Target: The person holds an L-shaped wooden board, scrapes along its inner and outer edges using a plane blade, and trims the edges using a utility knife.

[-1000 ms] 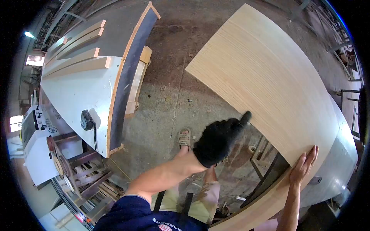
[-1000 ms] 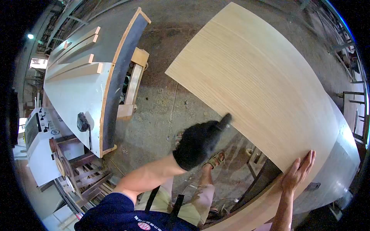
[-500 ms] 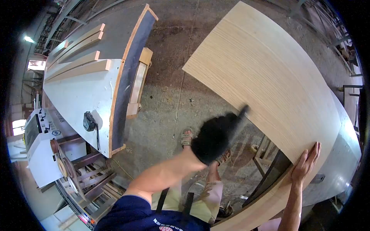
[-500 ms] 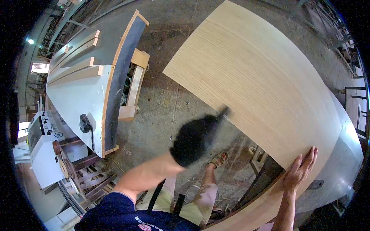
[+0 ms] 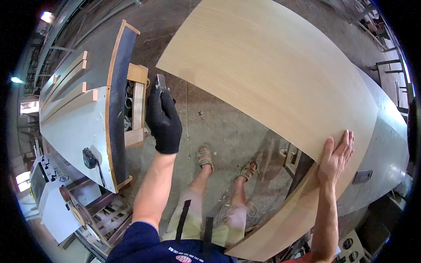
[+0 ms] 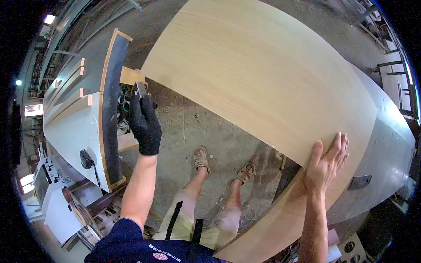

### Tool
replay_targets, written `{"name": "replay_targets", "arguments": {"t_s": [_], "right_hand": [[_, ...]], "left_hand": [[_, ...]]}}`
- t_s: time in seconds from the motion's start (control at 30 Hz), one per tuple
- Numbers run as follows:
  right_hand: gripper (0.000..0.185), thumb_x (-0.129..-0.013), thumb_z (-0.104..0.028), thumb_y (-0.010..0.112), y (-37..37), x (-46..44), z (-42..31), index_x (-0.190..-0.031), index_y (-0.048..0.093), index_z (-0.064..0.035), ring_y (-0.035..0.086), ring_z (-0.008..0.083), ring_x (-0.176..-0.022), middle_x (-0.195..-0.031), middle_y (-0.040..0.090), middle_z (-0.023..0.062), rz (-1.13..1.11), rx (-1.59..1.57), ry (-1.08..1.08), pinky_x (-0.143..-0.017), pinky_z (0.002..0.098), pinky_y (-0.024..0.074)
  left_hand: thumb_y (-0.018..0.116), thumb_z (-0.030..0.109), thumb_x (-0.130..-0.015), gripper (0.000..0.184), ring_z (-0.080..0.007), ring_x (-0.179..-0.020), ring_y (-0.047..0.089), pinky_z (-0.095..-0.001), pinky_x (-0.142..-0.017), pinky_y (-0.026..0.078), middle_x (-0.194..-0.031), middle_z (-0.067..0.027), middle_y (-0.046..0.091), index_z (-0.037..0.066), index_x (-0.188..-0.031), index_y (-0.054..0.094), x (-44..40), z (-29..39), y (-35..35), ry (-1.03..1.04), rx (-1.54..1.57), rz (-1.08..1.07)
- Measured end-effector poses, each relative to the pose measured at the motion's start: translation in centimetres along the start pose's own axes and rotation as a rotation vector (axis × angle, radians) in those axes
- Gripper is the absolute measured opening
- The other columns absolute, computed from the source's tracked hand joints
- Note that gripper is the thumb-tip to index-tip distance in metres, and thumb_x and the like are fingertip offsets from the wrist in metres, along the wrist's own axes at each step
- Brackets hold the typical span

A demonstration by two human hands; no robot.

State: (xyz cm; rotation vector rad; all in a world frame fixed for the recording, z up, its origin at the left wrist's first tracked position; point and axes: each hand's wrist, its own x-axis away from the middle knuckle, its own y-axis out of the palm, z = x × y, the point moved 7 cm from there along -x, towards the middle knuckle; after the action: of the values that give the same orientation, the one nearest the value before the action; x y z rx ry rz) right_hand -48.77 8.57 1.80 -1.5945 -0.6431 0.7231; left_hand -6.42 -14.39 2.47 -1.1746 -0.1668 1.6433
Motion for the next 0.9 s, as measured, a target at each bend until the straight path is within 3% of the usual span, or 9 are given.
{"name": "replay_targets", "arguments": {"t_s": [0.2,0.3,0.4,0.5,0.57,0.67,0.77,0.83,0.9], "right_hand": [[0.066,-0.102,-0.043,0.046,-0.4,0.3,-0.5,-0.153,0.033,-0.0041,0.024,0.0317,-0.150,-0.159,0.030,0.0185,0.022,0.084,-0.112,-0.122,0.0476,0.0158],[0.059,-0.100,-0.036,0.049,-2.0,-0.6,1.6,-0.149,0.042,-0.0040,0.030,0.0322,-0.146,-0.156,0.035,0.0182,-0.094,0.013,-0.279,-0.120,0.0463,0.0204],[0.056,-0.098,-0.028,0.051,-1.7,-0.4,1.7,-0.149,0.045,-0.0060,0.033,0.0330,-0.144,-0.155,0.037,0.0177,-0.035,-0.027,-0.278,-0.120,0.0457,0.0223],[0.056,-0.097,-0.025,0.051,-1.9,-0.4,1.5,-0.150,0.044,-0.0070,0.032,0.0336,-0.145,-0.156,0.037,0.0174,-0.037,-0.046,-0.255,-0.120,0.0467,0.0218],[0.057,-0.096,-0.024,0.052,-2.0,-0.4,1.6,-0.150,0.044,-0.0073,0.030,0.0339,-0.146,-0.156,0.037,0.0173,-0.044,-0.061,-0.263,-0.121,0.0474,0.0212],[0.057,-0.095,-0.022,0.052,-1.8,-0.2,1.6,-0.150,0.044,-0.0075,0.028,0.0341,-0.148,-0.157,0.036,0.0172,-0.025,-0.089,-0.264,-0.122,0.0479,0.0202],[0.058,-0.094,-0.020,0.053,-2.0,-0.4,1.1,-0.150,0.044,-0.0077,0.028,0.0341,-0.149,-0.158,0.035,0.0173,0.001,-0.098,-0.290,-0.122,0.0477,0.0195],[0.059,-0.093,-0.020,0.053,-2.0,-0.3,1.2,-0.150,0.043,-0.0076,0.028,0.0341,-0.149,-0.158,0.035,0.0175,0.002,-0.093,-0.290,-0.122,0.0475,0.0196],[0.059,-0.094,-0.020,0.054,-1.8,-0.3,1.6,-0.150,0.043,-0.0076,0.028,0.0340,-0.149,-0.158,0.035,0.0173,-0.003,-0.074,-0.291,-0.122,0.0478,0.0195]], "left_hand": [[0.049,0.005,-0.102,0.039,-0.0340,-0.108,0.064,-0.0406,-0.095,0.048,-0.128,-0.0236,0.063,-0.003,-0.140,0.053,-0.2,2.3,3.9,0.072,-0.014,-0.095],[0.050,-0.001,-0.097,0.040,-0.0385,-0.097,0.063,-0.0413,-0.086,0.049,-0.120,-0.0250,0.065,-0.005,-0.136,0.056,2.1,6.2,5.3,0.070,0.057,-0.138],[0.056,-0.004,-0.080,0.060,-0.0335,-0.067,0.056,-0.0451,-0.059,0.045,-0.078,-0.0135,0.059,0.001,-0.139,0.056,6.6,13.8,6.4,0.103,0.323,-0.280],[0.057,-0.001,-0.082,0.067,-0.0340,-0.072,0.061,-0.0449,-0.062,0.050,-0.082,-0.0161,0.062,0.005,-0.148,0.046,11.5,19.1,7.3,0.359,0.386,-0.693],[0.055,-0.001,-0.084,0.062,-0.0336,-0.070,0.060,-0.0428,-0.061,0.049,-0.082,-0.0159,0.061,0.005,-0.146,0.048,11.9,17.4,7.4,0.286,0.404,-0.678],[0.054,0.000,-0.089,0.042,-0.0380,-0.088,0.063,-0.0434,-0.076,0.051,-0.098,-0.0204,0.066,0.003,-0.131,0.060,10.8,4.6,8.1,-0.336,0.538,-0.336],[0.052,-0.001,-0.089,0.036,-0.0345,-0.072,0.061,-0.0427,-0.060,0.046,-0.087,-0.0173,0.063,0.001,-0.124,0.062,3.1,9.1,5.1,0.003,0.024,-0.232],[0.055,0.000,-0.085,0.054,-0.0330,-0.076,0.061,-0.0424,-0.065,0.048,-0.087,-0.0166,0.063,0.005,-0.139,0.056,9.2,13.9,6.7,0.176,0.235,-0.292],[0.059,0.003,-0.083,0.060,-0.0322,-0.079,0.062,-0.0441,-0.070,0.050,-0.095,-0.0165,0.065,0.005,-0.143,0.053,11.0,20.9,6.3,0.238,0.340,-0.758]]}}
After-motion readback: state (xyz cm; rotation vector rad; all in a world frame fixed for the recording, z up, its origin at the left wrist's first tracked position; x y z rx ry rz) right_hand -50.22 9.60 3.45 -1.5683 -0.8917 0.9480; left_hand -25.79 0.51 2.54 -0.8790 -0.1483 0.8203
